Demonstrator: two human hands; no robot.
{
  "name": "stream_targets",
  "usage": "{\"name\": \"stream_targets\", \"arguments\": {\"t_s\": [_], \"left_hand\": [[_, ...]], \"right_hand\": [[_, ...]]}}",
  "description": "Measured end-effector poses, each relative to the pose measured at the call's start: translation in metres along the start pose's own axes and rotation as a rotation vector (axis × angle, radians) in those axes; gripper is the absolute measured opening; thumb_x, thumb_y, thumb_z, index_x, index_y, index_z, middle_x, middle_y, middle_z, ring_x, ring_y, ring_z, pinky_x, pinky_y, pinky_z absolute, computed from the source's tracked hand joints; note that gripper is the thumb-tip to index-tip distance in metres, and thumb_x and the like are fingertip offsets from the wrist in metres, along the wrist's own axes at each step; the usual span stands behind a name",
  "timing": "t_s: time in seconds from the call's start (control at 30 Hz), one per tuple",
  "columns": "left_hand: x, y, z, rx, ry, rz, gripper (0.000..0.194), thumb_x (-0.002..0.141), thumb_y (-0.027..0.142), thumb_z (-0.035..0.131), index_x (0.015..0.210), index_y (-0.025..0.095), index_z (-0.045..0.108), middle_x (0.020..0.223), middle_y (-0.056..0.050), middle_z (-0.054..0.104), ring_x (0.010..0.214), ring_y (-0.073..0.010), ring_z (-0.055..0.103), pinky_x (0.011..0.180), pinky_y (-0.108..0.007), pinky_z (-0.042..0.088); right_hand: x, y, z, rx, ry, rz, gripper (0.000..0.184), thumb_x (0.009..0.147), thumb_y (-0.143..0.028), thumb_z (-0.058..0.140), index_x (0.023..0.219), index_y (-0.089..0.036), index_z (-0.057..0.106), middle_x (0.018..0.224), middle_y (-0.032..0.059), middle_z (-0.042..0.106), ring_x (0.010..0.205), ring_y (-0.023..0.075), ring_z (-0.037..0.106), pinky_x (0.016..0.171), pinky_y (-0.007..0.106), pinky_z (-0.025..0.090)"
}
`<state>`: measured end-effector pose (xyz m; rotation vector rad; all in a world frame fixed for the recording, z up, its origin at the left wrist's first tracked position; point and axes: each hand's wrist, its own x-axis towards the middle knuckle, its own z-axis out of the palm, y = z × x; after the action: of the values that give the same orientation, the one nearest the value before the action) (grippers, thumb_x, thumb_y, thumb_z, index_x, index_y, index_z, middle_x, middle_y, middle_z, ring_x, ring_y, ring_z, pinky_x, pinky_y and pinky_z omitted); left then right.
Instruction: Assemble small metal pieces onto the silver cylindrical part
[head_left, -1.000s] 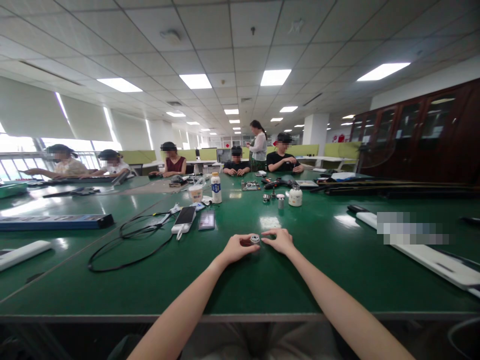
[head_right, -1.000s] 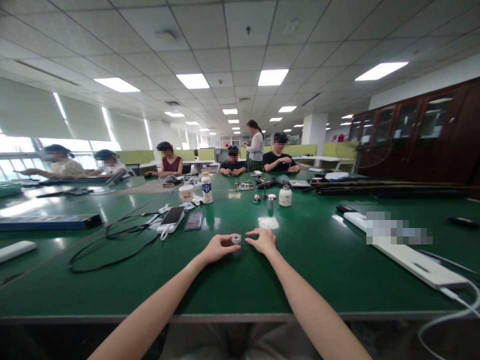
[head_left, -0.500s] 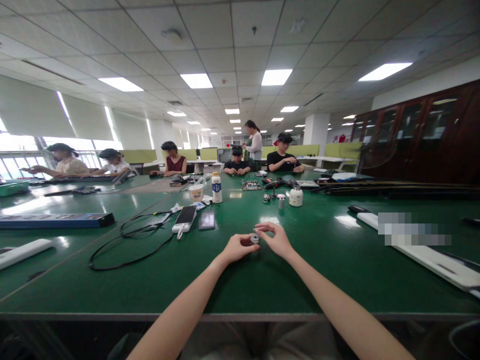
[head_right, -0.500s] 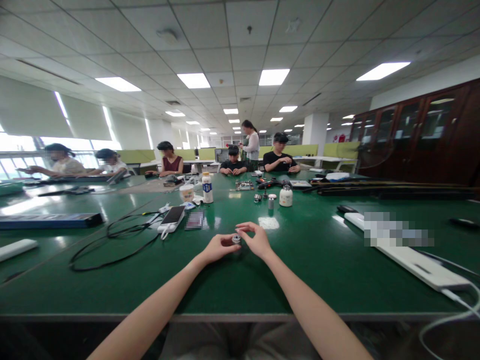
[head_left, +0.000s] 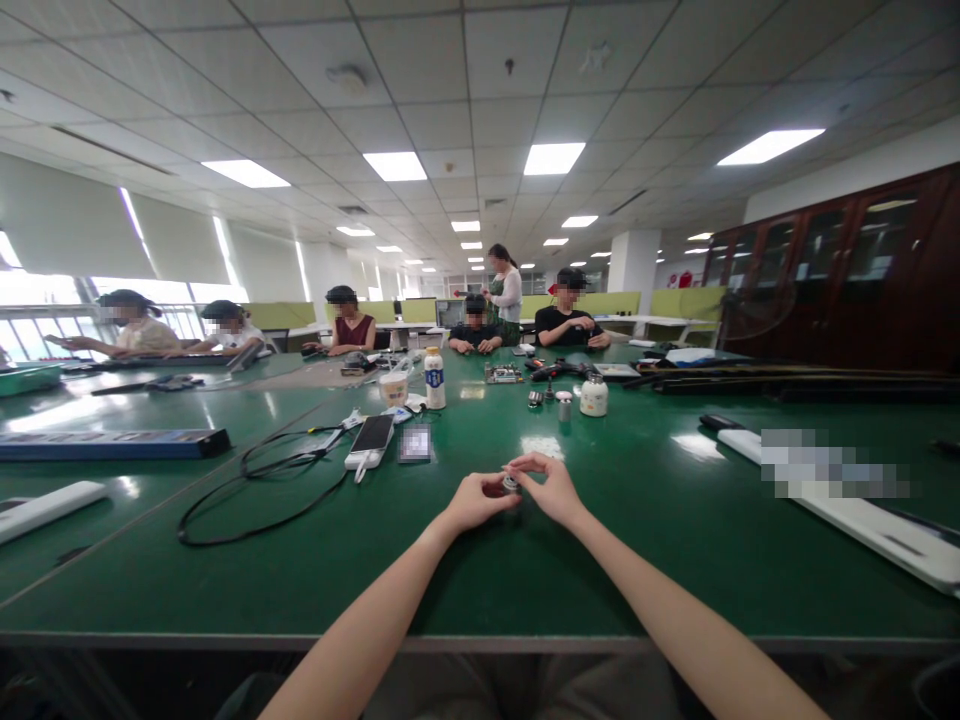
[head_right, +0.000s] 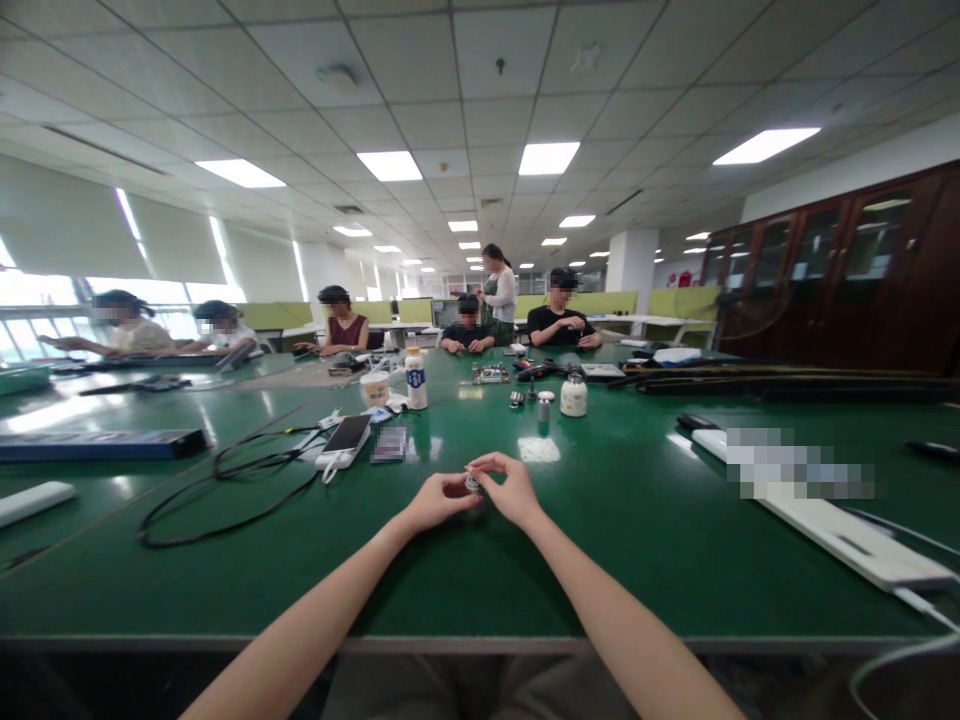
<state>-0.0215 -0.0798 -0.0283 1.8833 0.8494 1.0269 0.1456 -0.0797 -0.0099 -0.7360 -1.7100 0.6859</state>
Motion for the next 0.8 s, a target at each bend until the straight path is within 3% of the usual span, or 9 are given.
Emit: {"name": "stream_targets", "arguments": {"t_s": [0.13,0.3,0.37,0.53,0.63,0.73,0.8], "left_hand": [[0.0,0.0,0.0,0.016,0.008,0.003,0.04,0.07,0.035,0.068,0.101,0.009,0.068,0.092,-0.009,0.07,0.085,-0.0226,0.065,0.081,-0.03,0.049],[0.001,0.0,0.0,0.007,0.0,-0.011,0.05,0.069,0.035,0.069,0.113,0.013,0.063,0.103,-0.008,0.068,0.093,-0.0237,0.063,0.086,-0.032,0.047],[0.0,-0.001,0.0,0.012,-0.001,-0.008,0.048,0.069,0.036,0.069,0.112,0.013,0.064,0.103,-0.008,0.068,0.094,-0.0239,0.063,0.087,-0.032,0.047],[-0.001,0.003,0.001,0.031,0.001,0.017,0.046,0.07,0.037,0.068,0.11,0.015,0.065,0.099,-0.006,0.069,0.09,-0.0225,0.064,0.082,-0.03,0.048],[-0.003,0.01,0.002,0.134,0.094,0.032,0.047,0.069,0.041,0.069,0.11,0.019,0.065,0.098,-0.005,0.07,0.087,-0.0215,0.064,0.077,-0.029,0.048],[-0.003,0.016,0.001,0.245,0.211,0.048,0.04,0.073,0.044,0.064,0.107,0.023,0.067,0.1,-0.004,0.069,0.091,-0.0209,0.061,0.074,-0.027,0.047],[-0.002,0.017,0.0,0.287,0.242,0.073,0.032,0.077,0.044,0.06,0.101,0.024,0.069,0.103,-0.004,0.068,0.096,-0.0205,0.059,0.074,-0.026,0.046]], "right_hand": [[0.0,-0.001,0.0,-0.011,-0.023,0.027,0.021,0.076,-0.034,0.061,0.088,-0.018,0.064,0.084,0.0065,0.072,0.08,0.0199,0.068,0.078,0.034,0.053],[0.003,0.0,-0.006,-0.091,0.207,0.087,0.027,0.079,-0.038,0.056,0.094,-0.016,0.059,0.054,0.0002,0.065,0.059,0.0184,0.066,0.072,0.034,0.05],[0.003,0.001,-0.008,-0.095,0.237,0.103,0.028,0.079,-0.038,0.055,0.094,-0.016,0.058,0.051,-0.0011,0.063,0.057,0.0177,0.065,0.074,0.034,0.048],[0.003,0.008,-0.003,-0.038,0.121,0.124,0.031,0.075,-0.038,0.06,0.098,-0.017,0.057,0.075,0.0028,0.067,0.077,0.0189,0.064,0.082,0.034,0.045],[0.004,0.016,0.002,0.061,0.031,0.213,0.034,0.076,-0.043,0.057,0.098,-0.018,0.058,0.087,0.005,0.065,0.085,0.0196,0.062,0.081,0.033,0.046],[0.006,0.024,0.004,0.171,-0.031,0.333,0.032,0.081,-0.043,0.048,0.095,-0.018,0.06,0.087,0.0053,0.065,0.086,0.0193,0.061,0.082,0.034,0.046],[0.007,0.027,0.003,0.225,-0.068,0.406,0.026,0.08,-0.034,0.046,0.094,-0.018,0.06,0.083,0.0041,0.065,0.082,0.0182,0.062,0.079,0.033,0.046]]}}
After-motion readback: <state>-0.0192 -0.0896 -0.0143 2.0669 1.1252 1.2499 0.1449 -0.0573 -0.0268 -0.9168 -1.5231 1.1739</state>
